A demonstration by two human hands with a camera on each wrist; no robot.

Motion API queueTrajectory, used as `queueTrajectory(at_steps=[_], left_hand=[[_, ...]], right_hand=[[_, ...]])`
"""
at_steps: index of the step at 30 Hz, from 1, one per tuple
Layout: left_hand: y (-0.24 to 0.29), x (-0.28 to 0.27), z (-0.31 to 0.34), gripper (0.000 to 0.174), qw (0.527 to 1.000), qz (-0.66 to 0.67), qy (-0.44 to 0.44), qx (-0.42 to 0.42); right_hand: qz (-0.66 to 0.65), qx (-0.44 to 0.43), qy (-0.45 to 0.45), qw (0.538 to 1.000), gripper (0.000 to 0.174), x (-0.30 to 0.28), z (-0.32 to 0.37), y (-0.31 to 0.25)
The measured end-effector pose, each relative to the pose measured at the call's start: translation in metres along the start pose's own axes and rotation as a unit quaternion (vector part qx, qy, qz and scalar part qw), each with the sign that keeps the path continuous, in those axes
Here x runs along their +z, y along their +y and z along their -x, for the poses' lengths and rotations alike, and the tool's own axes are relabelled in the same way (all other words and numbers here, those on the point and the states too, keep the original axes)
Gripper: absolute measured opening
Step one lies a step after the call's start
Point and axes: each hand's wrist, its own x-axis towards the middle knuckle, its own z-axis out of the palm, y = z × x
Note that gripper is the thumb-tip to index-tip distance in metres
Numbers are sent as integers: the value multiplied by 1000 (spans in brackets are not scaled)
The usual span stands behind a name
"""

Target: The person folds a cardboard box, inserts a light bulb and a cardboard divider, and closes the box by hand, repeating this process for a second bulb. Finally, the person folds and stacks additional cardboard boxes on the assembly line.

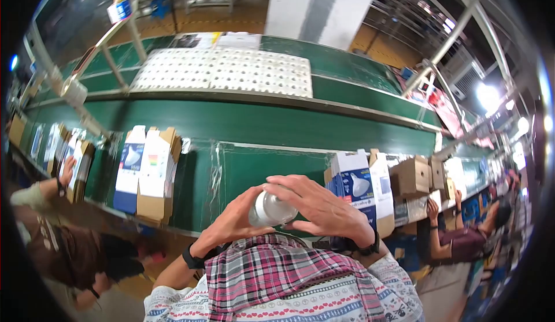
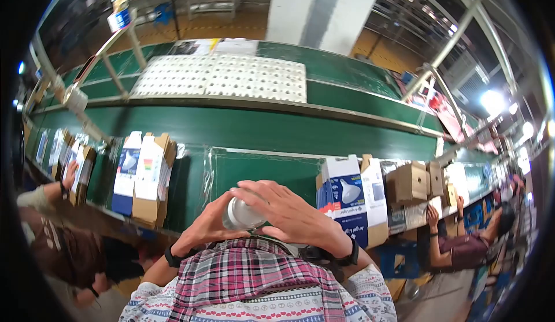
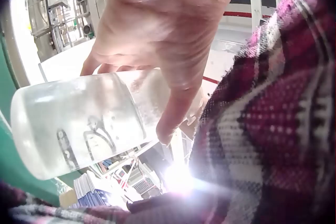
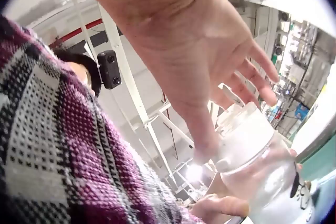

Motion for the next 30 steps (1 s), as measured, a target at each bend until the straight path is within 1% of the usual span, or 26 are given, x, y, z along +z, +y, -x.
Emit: queueTrajectory(at_steps=[1,3,4,5,6,7,8,9,10,11,12,13,14,17,18,20,21,22,23,25,28,30], left_hand=[[3,-1,-1,80,1000,-3,-4,-4],[8,-4,-2,80,1000,-9,-10,-12],[2,-7,-1,79,1000,-7,-9,5],[0,-9,0,79,1000,-4,-11,2],[0,-13,0,79,1000,-2,-13,1],[0,-16,1,79,1000,1,-15,-2],[-1,-19,3,79,1000,0,-12,-24],[-1,-22,3,78,1000,2,-18,-19],[-1,-26,2,78,1000,4,-21,-17],[-3,-29,3,78,1000,7,-22,-16],[-9,-30,4,77,1000,-19,-20,-10],[-9,-31,4,76,1000,-6,-17,-17],[-8,-32,4,76,1000,7,-14,-25],[-11,-37,2,75,999,39,-17,-32],[-13,-40,4,75,998,47,-11,-36],[-18,-44,7,76,999,23,-17,-26],[-19,-47,8,76,1000,10,-7,-26],[-19,-50,8,77,997,52,-26,-48],[-29,-50,10,78,999,28,-17,-21],[-28,-52,11,79,1000,24,-1,15],[-33,-47,12,78,999,28,14,11],[-33,-48,13,78,999,47,14,12]], right_hand=[[12,-1,-4,1000,81,2,0,-3],[18,62,15,998,78,5,0,-12],[17,87,24,996,77,10,-2,-14],[15,113,33,993,76,14,-4,-15],[5,109,59,992,75,19,-6,-14],[10,71,69,995,76,20,-8,-13],[15,33,77,996,76,20,-9,-11],[19,-8,84,996,77,21,-12,-7],[-5,-37,87,995,73,25,-16,0],[5,-4,80,997,72,26,-19,-2],[13,30,71,997,71,27,-20,-6],[21,63,62,996,69,29,-22,-9],[37,87,81,992,66,37,-26,-9],[33,142,76,986,69,42,-33,-15],[23,117,101,988,70,43,-36,-15],[-8,44,137,989,70,44,-41,-11],[-27,48,116,992,71,43,-45,-9],[-46,48,90,994,72,41,-47,-9],[-62,44,62,995,72,40,-51,-8],[-21,54,73,996,74,39,-56,-10],[9,74,118,990,77,47,-61,-9],[-20,94,116,989,77,50,-65,-10]])
